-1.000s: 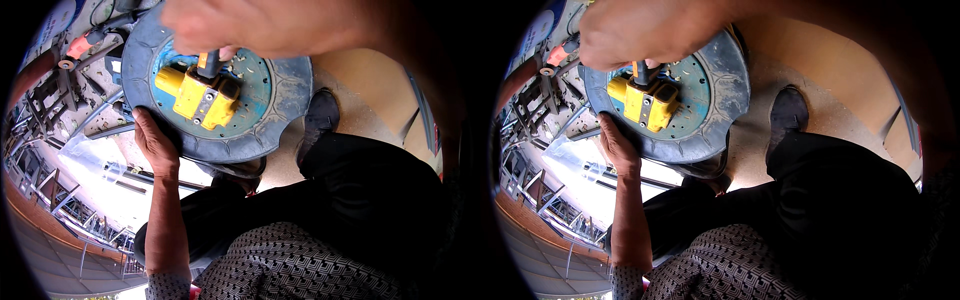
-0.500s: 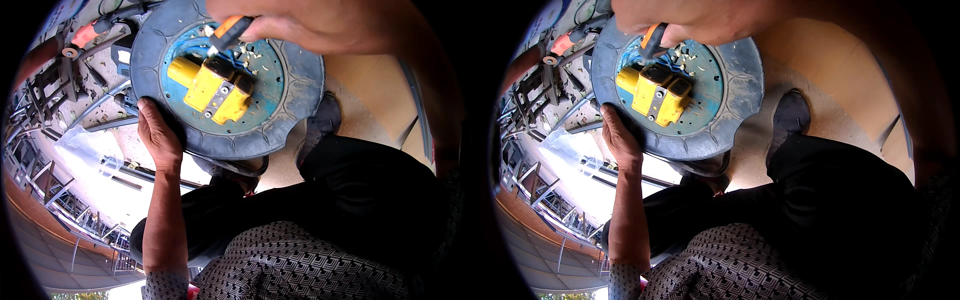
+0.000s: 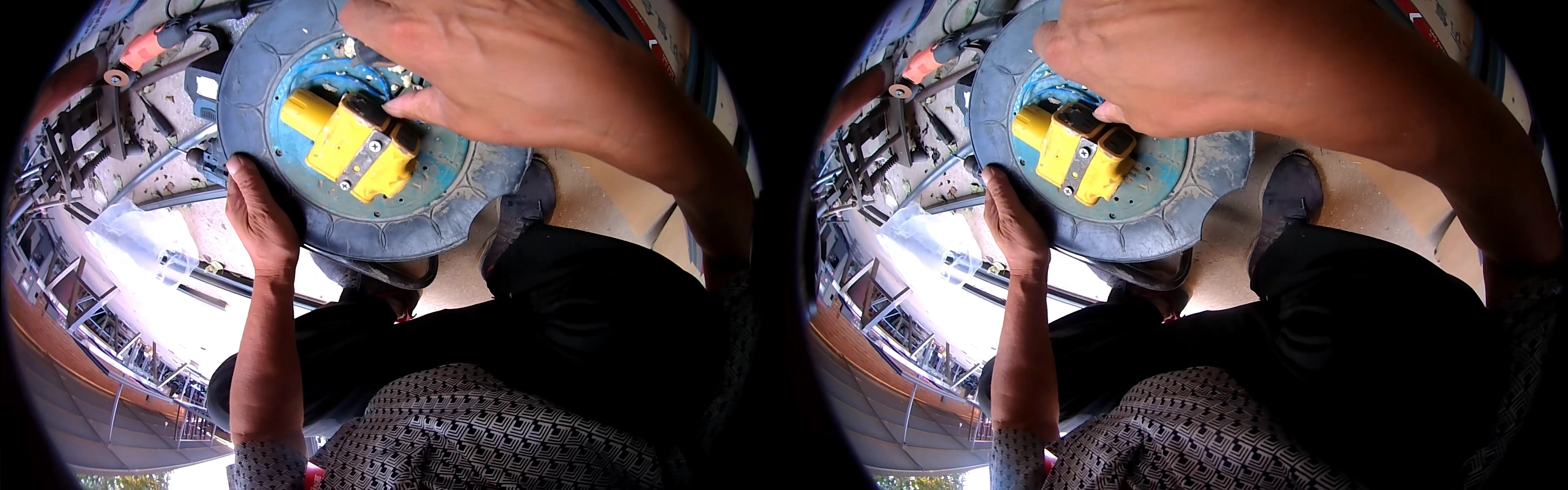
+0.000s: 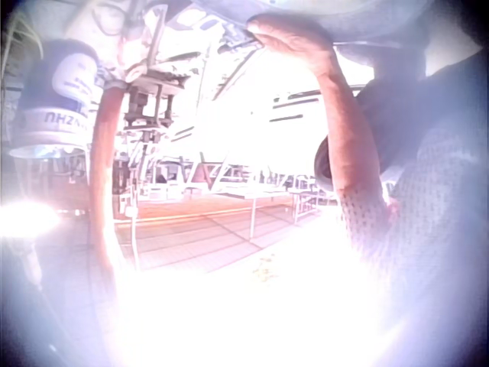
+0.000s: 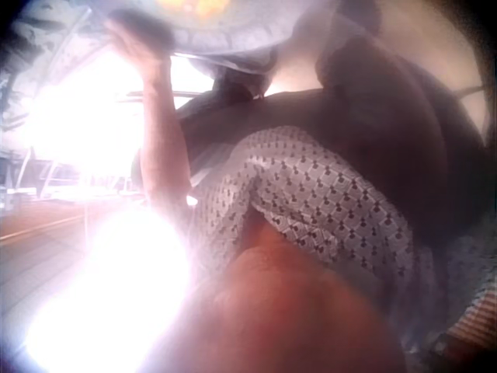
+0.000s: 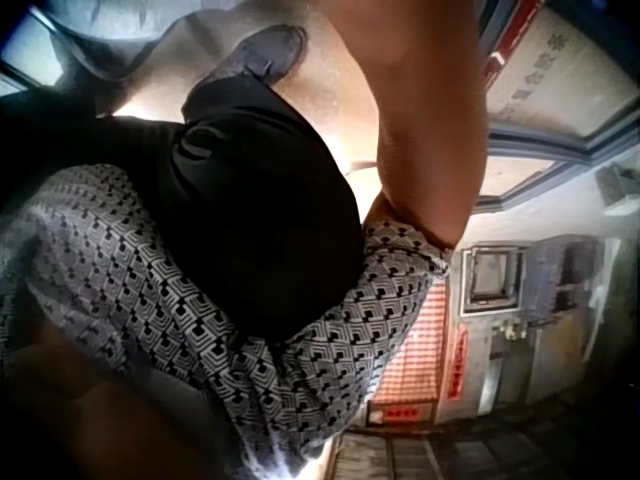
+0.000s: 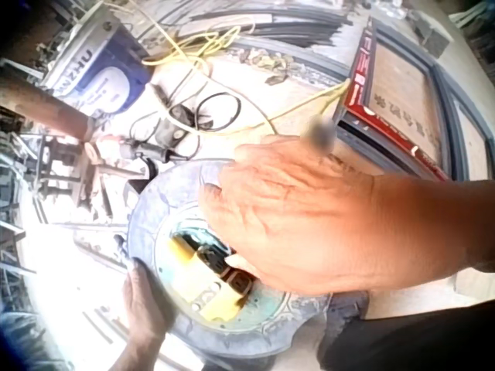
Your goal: The person uses a power drill to work on a yellow electrical component mounted on a blue circular base. They then use a screwdriver to adjust internal wires and connections within the component. Finally, they use an angle grinder on the component.
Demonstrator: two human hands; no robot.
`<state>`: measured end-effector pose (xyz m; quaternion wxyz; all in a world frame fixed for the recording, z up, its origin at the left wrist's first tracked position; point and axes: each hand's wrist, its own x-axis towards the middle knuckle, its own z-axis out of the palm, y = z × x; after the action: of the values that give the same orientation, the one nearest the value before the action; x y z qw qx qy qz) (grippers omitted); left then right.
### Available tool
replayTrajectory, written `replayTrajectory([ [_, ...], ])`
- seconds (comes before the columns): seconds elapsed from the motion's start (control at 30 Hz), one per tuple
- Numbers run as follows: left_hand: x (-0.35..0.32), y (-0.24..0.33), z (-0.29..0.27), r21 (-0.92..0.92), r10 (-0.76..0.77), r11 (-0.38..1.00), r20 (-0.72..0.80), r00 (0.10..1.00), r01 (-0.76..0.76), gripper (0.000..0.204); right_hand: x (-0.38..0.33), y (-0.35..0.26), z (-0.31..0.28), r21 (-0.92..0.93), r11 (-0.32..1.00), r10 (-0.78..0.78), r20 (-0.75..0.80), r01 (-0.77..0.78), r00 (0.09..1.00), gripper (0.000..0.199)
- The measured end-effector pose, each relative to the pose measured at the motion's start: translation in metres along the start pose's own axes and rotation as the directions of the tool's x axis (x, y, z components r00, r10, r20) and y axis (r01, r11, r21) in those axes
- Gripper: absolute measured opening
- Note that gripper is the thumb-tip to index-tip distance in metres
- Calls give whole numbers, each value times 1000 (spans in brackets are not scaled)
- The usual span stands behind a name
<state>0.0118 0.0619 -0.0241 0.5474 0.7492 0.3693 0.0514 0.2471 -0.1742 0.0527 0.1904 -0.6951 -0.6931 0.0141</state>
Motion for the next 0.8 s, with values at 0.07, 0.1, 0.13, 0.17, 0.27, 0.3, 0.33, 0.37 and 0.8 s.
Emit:
replayTrajectory([
  [0.07, 0, 0, -1, 2, -2, 1000, 5, 1000, 2, 59, 1, -1, 12, -110, 994, 26, 40, -21, 999, 21],
  [0.1, 0, 0, 0, -11, -11, 1000, -1, 1000, 11, 59, 2, -1, 19, -166, 986, 41, 62, -31, 997, 22],
  [0.13, 1, 1, 3, -24, -20, 1000, -6, 1000, 20, 59, 3, -2, 25, -222, 974, 59, 82, -39, 995, 22],
  [0.17, 1, 1, 4, -37, -28, 999, -10, 1000, 28, 59, 4, -3, 25, -212, 975, 90, 102, -67, 991, 22],
  [0.27, 2, -1, 3, -46, -28, 999, -1, 1000, 28, 60, 7, -6, 24, -161, 979, 134, 68, -121, 989, 23],
  [0.3, 0, 0, 0, -36, -33, 999, -18, 999, 32, 60, 9, -4, 30, -188, 978, 95, -12, -95, 995, 23],
  [0.33, -1, 1, 2, -33, -33, 999, -17, 999, 32, 60, 7, 1, 50, -340, 940, -21, -171, -39, 985, 22],
  [0.37, -1, 3, 2, -29, -33, 999, -18, 999, 33, 60, 2, 3, 56, -383, 923, -50, -212, -36, 976, 22],
  [0.8, 1, -1, 1, -40, -39, 998, -9, 999, 39, 62, 17, -6, 27, 201, 943, 273, -5, -267, 962, 13],
])
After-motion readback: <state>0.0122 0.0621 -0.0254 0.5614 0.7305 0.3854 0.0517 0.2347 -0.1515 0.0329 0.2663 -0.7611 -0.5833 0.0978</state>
